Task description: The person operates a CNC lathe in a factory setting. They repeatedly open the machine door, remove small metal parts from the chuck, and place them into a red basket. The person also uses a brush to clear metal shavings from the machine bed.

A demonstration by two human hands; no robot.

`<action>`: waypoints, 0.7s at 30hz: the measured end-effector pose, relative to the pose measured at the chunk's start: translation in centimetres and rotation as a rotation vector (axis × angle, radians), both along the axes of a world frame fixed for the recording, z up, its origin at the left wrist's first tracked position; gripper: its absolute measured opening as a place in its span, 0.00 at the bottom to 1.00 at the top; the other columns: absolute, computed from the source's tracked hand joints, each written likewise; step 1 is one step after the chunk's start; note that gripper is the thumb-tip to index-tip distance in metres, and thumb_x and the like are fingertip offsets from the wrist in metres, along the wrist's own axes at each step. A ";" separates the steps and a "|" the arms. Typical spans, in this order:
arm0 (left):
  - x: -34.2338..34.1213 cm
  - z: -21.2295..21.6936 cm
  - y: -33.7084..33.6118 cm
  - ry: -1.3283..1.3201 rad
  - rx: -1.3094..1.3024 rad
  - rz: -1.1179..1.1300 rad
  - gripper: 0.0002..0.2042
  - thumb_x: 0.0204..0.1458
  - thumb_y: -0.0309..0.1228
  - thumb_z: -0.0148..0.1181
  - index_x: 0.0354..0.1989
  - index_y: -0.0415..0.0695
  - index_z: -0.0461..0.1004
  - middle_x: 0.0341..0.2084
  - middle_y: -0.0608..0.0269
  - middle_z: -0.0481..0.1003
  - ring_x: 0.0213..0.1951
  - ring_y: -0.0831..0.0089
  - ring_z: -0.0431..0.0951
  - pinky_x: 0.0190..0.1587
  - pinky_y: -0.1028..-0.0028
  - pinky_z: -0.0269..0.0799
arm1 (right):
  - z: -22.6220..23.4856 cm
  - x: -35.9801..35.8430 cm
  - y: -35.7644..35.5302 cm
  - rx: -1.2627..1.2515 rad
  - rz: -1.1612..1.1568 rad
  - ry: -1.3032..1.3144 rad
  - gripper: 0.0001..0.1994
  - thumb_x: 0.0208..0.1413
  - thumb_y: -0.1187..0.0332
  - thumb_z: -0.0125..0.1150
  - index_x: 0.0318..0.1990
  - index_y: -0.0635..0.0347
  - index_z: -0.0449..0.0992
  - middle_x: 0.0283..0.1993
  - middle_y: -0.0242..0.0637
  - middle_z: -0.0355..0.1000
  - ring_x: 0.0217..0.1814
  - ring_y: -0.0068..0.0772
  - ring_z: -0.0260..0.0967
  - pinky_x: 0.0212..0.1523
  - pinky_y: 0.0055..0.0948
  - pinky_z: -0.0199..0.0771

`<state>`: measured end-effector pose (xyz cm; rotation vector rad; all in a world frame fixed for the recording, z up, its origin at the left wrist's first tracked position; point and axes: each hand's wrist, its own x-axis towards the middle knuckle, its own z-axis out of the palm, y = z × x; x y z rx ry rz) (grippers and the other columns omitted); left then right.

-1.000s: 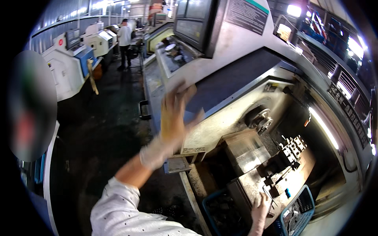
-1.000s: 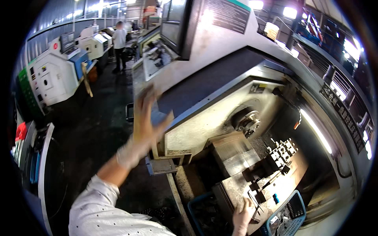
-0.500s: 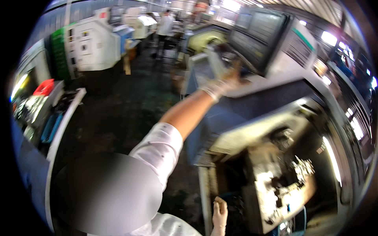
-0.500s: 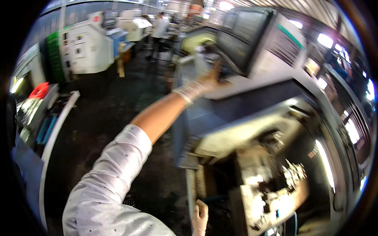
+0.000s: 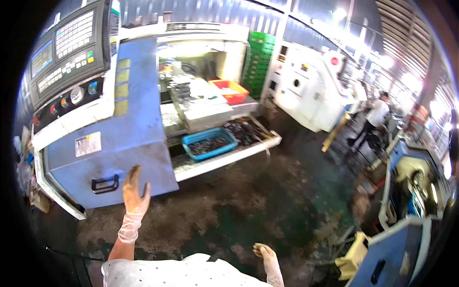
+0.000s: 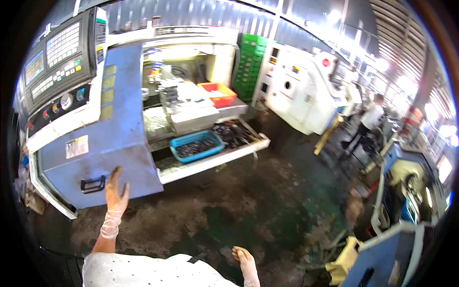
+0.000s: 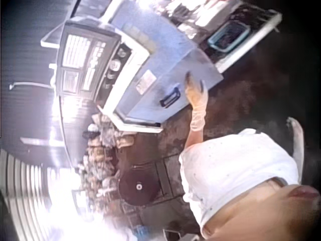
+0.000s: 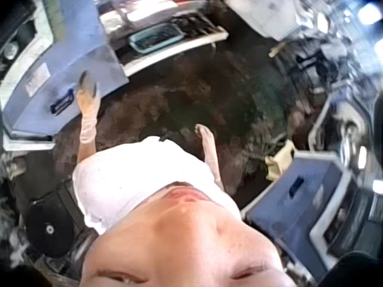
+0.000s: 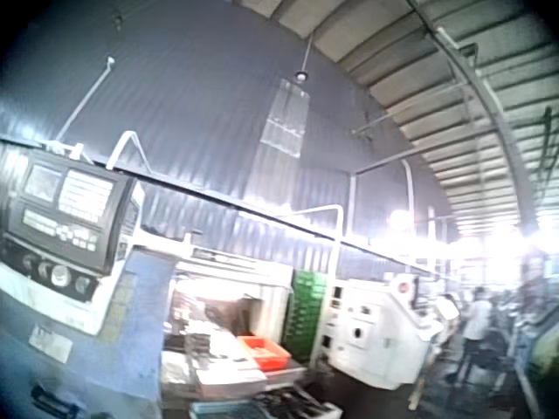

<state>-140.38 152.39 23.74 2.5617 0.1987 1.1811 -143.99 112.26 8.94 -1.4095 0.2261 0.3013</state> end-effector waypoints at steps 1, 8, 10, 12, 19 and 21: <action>0.8 0.7 1.3 -0.005 0.009 0.051 0.23 0.37 0.27 0.53 0.47 0.37 0.60 0.45 0.48 0.61 0.48 0.54 0.60 0.52 0.63 0.53 | 0.2 4.6 3.1 0.035 0.124 -0.014 0.13 0.53 0.68 0.42 0.41 0.66 0.67 0.39 0.38 0.68 0.40 0.26 0.65 0.42 0.20 0.62; 11.2 -1.8 0.2 -0.034 0.126 0.150 0.24 0.34 0.32 0.57 0.45 0.45 0.63 0.47 0.57 0.60 0.52 0.55 0.55 0.54 0.54 0.43 | 1.7 29.6 21.4 0.128 0.818 -0.229 0.13 0.53 0.66 0.44 0.43 0.64 0.67 0.40 0.34 0.67 0.42 0.24 0.64 0.45 0.22 0.60; 15.6 -4.6 0.3 -0.133 0.257 0.410 0.25 0.35 0.32 0.57 0.46 0.43 0.59 0.47 0.54 0.58 0.53 0.52 0.52 0.54 0.51 0.40 | 1.6 35.3 25.4 0.202 0.885 -0.276 0.12 0.53 0.68 0.44 0.43 0.64 0.67 0.40 0.33 0.67 0.42 0.23 0.63 0.45 0.22 0.60; 17.7 -6.6 1.0 -0.272 0.353 0.571 0.23 0.38 0.32 0.55 0.45 0.42 0.59 0.45 0.52 0.58 0.52 0.48 0.51 0.53 0.47 0.40 | 3.1 40.3 29.2 0.184 0.963 -0.288 0.12 0.53 0.69 0.45 0.43 0.64 0.67 0.41 0.33 0.66 0.44 0.23 0.62 0.47 0.22 0.59; 19.1 -8.1 -1.2 -0.250 0.282 0.994 0.27 0.42 0.24 0.49 0.51 0.40 0.47 0.50 0.47 0.51 0.54 0.43 0.47 0.53 0.48 0.40 | 11.1 53.4 50.2 0.548 0.899 -0.282 0.14 0.47 0.62 0.53 0.40 0.60 0.67 0.35 0.29 0.65 0.35 0.20 0.58 0.34 0.20 0.58; 20.3 -7.4 -1.9 -0.236 0.255 1.113 0.26 0.43 0.21 0.46 0.52 0.39 0.45 0.52 0.45 0.49 0.55 0.44 0.47 0.54 0.51 0.40 | 11.9 58.6 57.5 0.433 0.770 -0.366 0.09 0.47 0.63 0.50 0.30 0.58 0.69 0.26 0.28 0.62 0.27 0.21 0.56 0.27 0.21 0.56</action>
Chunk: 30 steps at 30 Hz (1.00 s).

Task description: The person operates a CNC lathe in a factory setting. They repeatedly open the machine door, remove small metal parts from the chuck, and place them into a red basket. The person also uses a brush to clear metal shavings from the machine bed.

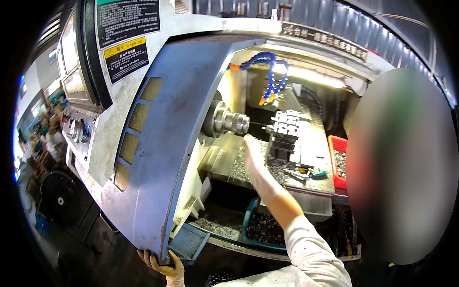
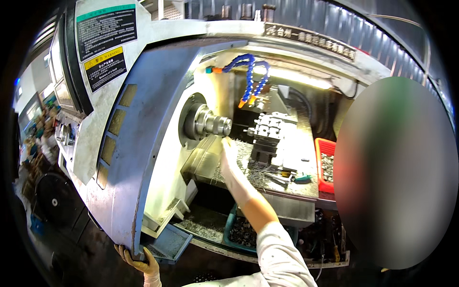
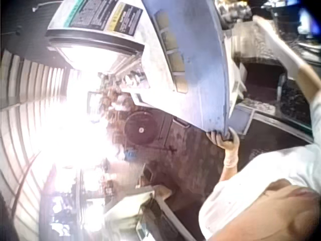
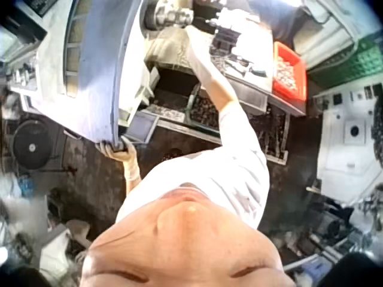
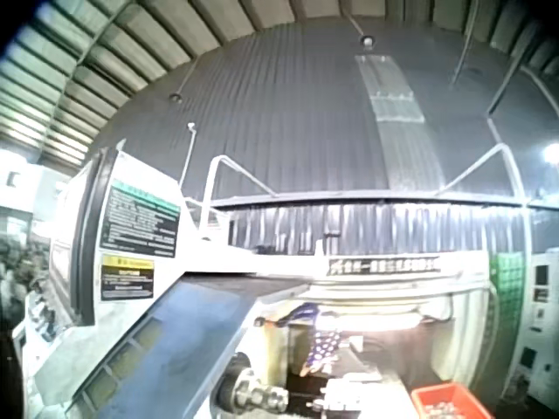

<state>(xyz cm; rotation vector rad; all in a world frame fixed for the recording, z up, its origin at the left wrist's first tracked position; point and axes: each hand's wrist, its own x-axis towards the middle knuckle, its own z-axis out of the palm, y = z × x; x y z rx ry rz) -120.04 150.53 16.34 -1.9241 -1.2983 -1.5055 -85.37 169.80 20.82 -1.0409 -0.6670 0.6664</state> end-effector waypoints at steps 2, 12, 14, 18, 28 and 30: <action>2.4 0.5 0.2 -0.100 -0.009 0.002 0.26 0.44 0.21 0.46 0.52 0.39 0.45 0.52 0.44 0.49 0.55 0.45 0.47 0.54 0.52 0.40 | -3.9 9.6 8.1 -0.004 -0.168 0.265 0.09 0.42 0.60 0.53 0.20 0.54 0.69 0.17 0.26 0.59 0.19 0.21 0.54 0.20 0.23 0.54; 1.9 0.0 -0.6 -0.046 -0.026 0.206 0.25 0.44 0.19 0.42 0.52 0.36 0.42 0.50 0.47 0.49 0.54 0.42 0.46 0.53 0.47 0.41 | -4.8 8.5 11.6 -0.159 -0.178 0.185 0.11 0.40 0.61 0.57 0.24 0.59 0.69 0.20 0.26 0.62 0.19 0.19 0.57 0.19 0.21 0.57; 1.8 0.0 -0.5 -0.043 -0.033 0.214 0.25 0.46 0.20 0.42 0.53 0.36 0.43 0.53 0.44 0.46 0.56 0.47 0.46 0.54 0.50 0.41 | -4.0 8.5 11.1 -0.161 -0.190 0.143 0.11 0.40 0.60 0.57 0.23 0.59 0.69 0.19 0.27 0.62 0.19 0.19 0.57 0.19 0.21 0.59; 1.8 -0.1 -0.7 -0.088 -0.058 0.212 0.25 0.47 0.21 0.42 0.54 0.36 0.42 0.54 0.43 0.44 0.56 0.50 0.46 0.55 0.52 0.40 | -4.4 9.0 11.4 -0.116 -0.203 0.100 0.12 0.40 0.61 0.57 0.24 0.61 0.70 0.19 0.29 0.64 0.18 0.19 0.59 0.17 0.19 0.61; 1.5 -0.1 -0.5 -0.036 -0.040 0.228 0.25 0.45 0.21 0.43 0.52 0.34 0.42 0.51 0.42 0.48 0.54 0.42 0.47 0.53 0.47 0.41 | -3.6 8.4 11.2 -0.161 -0.231 0.268 0.13 0.42 0.57 0.53 0.24 0.58 0.67 0.22 0.27 0.61 0.21 0.22 0.57 0.20 0.22 0.60; 1.6 -0.4 -0.5 -0.087 -0.033 0.225 0.25 0.45 0.21 0.43 0.52 0.35 0.43 0.51 0.41 0.48 0.54 0.42 0.47 0.53 0.48 0.41 | -2.4 8.1 10.3 -0.142 -0.268 0.444 0.12 0.43 0.59 0.52 0.23 0.59 0.66 0.21 0.28 0.61 0.20 0.22 0.57 0.18 0.23 0.59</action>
